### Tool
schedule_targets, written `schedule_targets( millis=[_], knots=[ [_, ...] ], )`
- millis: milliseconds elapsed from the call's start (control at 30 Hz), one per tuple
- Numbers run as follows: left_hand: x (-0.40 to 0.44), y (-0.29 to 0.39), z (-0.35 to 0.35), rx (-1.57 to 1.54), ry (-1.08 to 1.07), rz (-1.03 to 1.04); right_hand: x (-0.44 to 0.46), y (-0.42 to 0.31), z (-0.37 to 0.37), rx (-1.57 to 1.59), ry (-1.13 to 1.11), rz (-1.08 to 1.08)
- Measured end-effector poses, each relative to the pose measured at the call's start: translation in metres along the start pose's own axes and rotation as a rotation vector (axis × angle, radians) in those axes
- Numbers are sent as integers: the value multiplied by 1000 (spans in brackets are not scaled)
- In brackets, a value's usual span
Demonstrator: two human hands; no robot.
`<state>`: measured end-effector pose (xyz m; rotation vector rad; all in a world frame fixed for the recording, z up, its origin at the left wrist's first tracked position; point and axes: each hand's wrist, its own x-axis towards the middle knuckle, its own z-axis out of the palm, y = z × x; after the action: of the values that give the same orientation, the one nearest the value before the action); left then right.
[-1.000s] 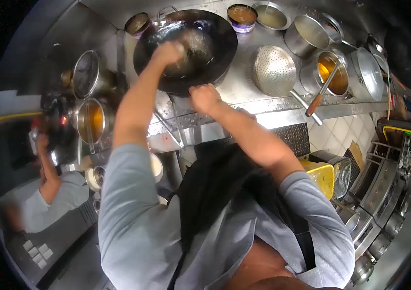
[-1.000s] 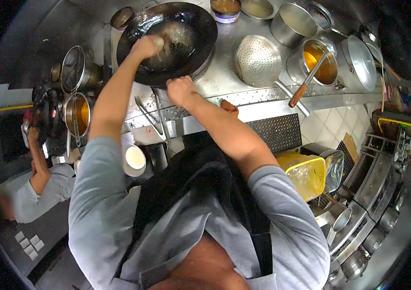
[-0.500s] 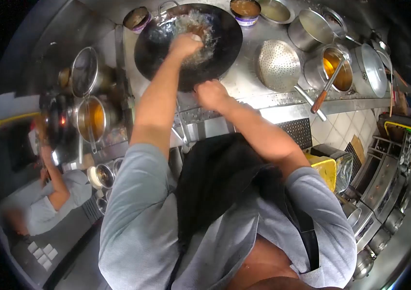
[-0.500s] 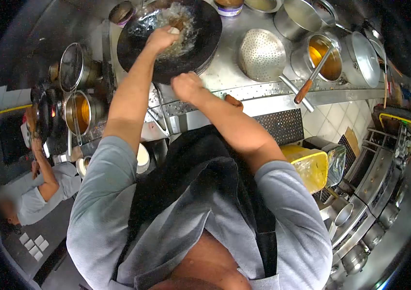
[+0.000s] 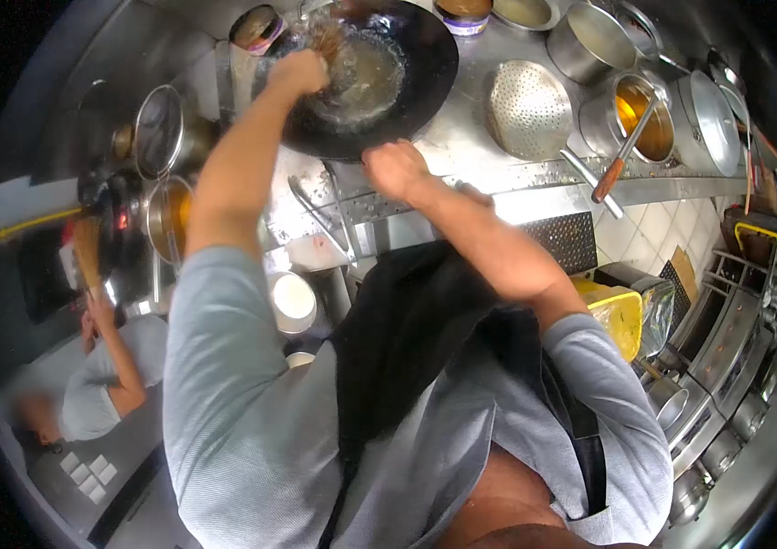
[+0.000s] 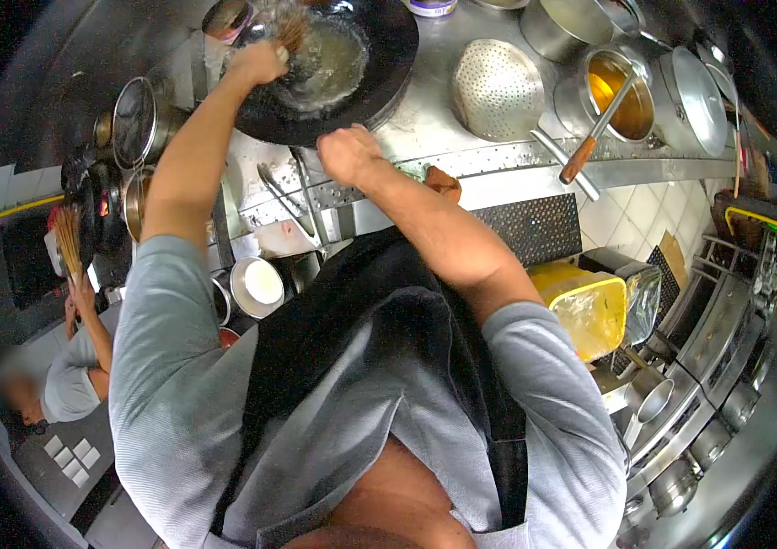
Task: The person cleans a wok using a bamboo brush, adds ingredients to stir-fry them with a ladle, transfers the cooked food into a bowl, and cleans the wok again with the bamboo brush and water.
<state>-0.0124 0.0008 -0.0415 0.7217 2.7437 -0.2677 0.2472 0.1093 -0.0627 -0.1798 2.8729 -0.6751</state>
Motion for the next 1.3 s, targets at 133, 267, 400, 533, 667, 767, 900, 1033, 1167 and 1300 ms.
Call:
schedule_targets(
  millis=[133,267,400,533,667,767,900,1033,1167,1300],
  knots=[
    [-16,19,28,-171,-39,56,-5,-2,0,-36,-8,9],
    [-97,22,15,98,-137,135,-2,-2,3,-52,-25,28],
    [-38,-23,12,118,-58,15,-4,-3,-2,-30,-20,19],
    [-18,20,9,-216,87,-38,-10,3,-9,-32,4,10],
    [-57,46,31,-304,-80,49,-7,7,0,-98,14,7],
    [-114,33,14,-59,-119,142,-5,2,1,-87,14,38],
    [-90,-21,-7,131,-110,30,-9,-5,-2,-65,18,20],
    [-2,2,16,-198,113,-52,-10,-2,3,-42,84,-25],
    [-29,80,56,-1202,60,79,-14,-4,-2,-74,123,-64],
    [-118,63,7,-1027,-214,259,-6,-3,6,-86,113,-59]
  ],
)
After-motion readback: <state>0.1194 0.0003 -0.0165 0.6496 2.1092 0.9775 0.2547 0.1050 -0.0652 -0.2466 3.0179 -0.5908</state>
